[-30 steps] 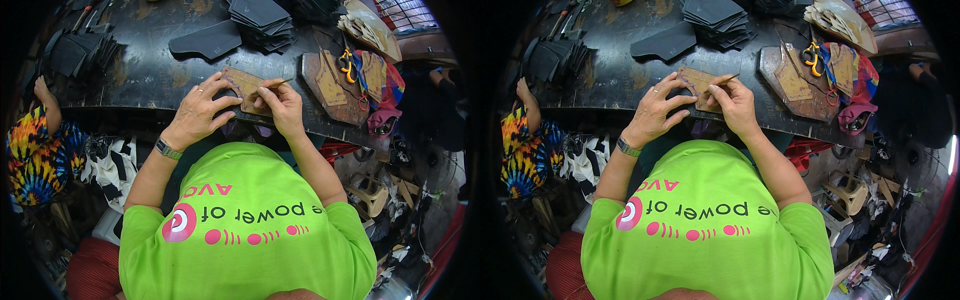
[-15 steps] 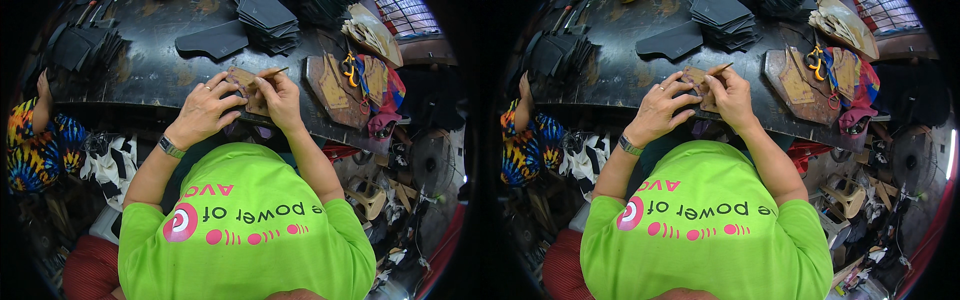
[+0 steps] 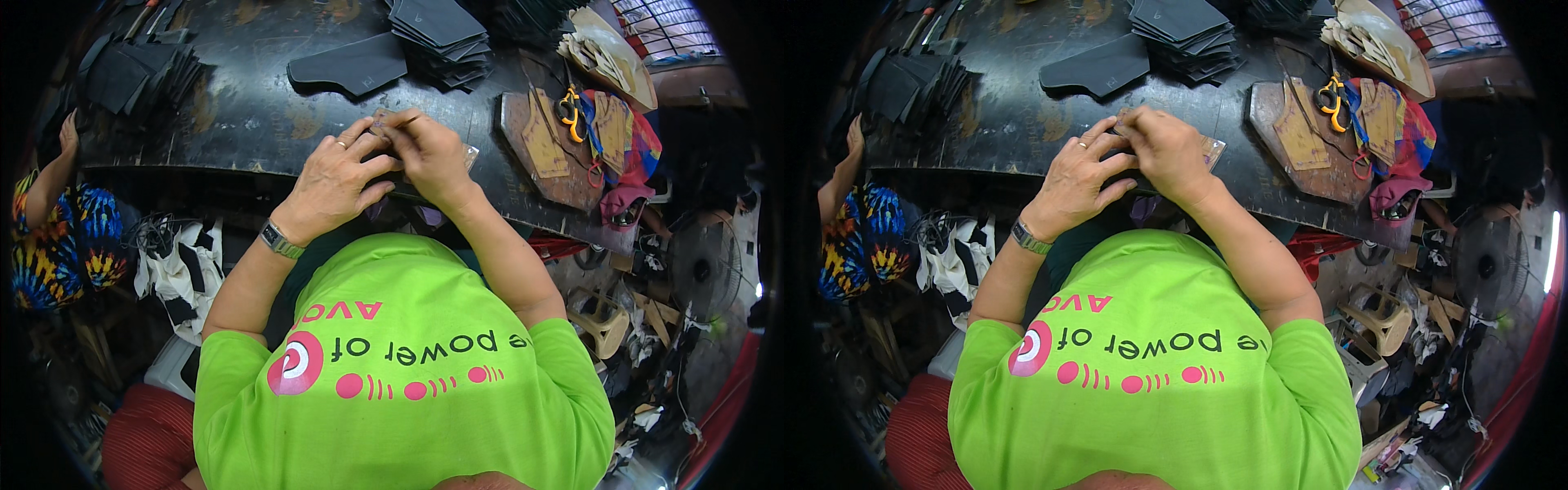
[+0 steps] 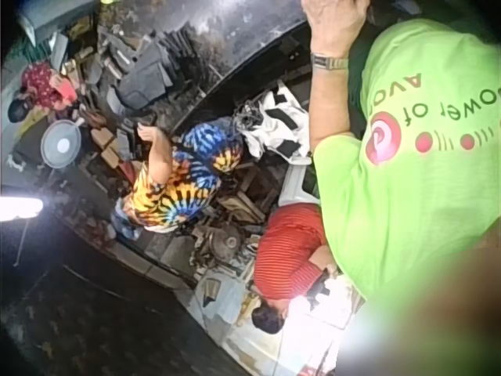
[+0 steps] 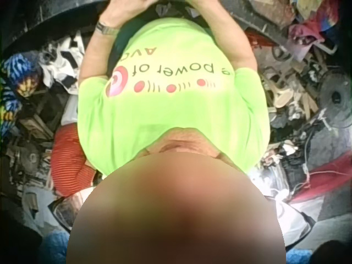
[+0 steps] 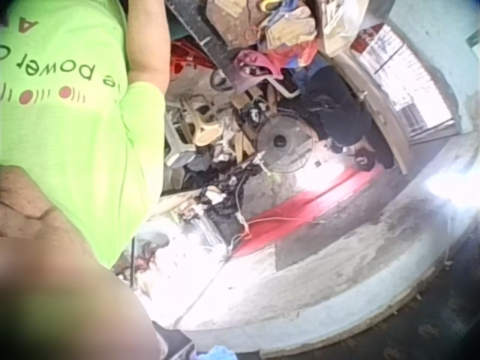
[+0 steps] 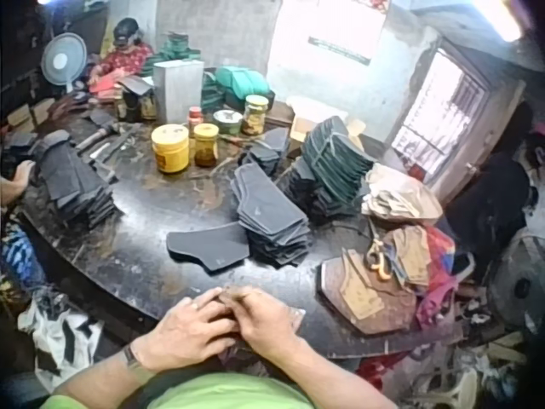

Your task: The person repeatedly places a cardboard template on dark sheet material and uses a small pointed tool to mark the material along the template edges. They remove the template, set it aside, and repeat the process on additional sheets.

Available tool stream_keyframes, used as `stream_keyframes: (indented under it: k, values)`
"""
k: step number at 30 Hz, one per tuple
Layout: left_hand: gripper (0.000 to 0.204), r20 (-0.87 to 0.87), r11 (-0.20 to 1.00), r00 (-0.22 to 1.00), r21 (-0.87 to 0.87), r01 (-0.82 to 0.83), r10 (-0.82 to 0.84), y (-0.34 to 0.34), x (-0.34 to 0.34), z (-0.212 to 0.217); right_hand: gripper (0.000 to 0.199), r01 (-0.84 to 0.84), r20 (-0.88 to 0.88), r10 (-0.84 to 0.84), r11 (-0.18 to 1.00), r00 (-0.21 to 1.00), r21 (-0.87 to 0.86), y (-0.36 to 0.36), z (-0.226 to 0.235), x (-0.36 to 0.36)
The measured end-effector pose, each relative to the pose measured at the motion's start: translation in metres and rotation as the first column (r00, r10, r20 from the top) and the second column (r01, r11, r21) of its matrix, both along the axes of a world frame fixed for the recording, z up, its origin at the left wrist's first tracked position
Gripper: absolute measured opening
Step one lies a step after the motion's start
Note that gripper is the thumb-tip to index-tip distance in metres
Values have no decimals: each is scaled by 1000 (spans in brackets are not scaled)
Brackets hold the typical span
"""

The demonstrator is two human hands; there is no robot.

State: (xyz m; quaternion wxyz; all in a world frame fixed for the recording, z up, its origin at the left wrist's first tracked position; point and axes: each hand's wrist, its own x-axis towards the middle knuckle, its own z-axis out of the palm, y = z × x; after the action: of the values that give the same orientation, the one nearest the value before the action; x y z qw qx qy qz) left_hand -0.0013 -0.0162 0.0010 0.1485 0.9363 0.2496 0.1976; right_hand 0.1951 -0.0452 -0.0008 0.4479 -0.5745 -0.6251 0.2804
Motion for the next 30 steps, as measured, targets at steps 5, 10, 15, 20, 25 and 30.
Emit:
stream_keyframes:
  k: [5,10,15,20,25,30]
  values:
    - [33,-1,998,1000,-60,19,-19,0,-2,2,7,-29,-58,33,998,998,56,6,-4,-2]
    - [33,-15,999,1000,-33,0,0,-2,-1,0,6,-27,20,24,983,1000,179,5,-11,-3]
    - [32,-9,999,1000,-46,10,-11,1,0,1,5,-78,-2,79,993,997,87,16,-8,7]
    - [33,-6,998,1000,-65,11,-11,-1,-1,1,4,10,-282,-26,998,959,-58,20,-8,0]
    - [33,-22,998,1000,-59,7,-8,-1,0,2,6,-51,16,50,993,999,109,21,-10,-4]
    - [33,1,998,1000,-59,8,-8,-2,-1,2,5,62,-242,-61,998,968,-3,28,-12,0]
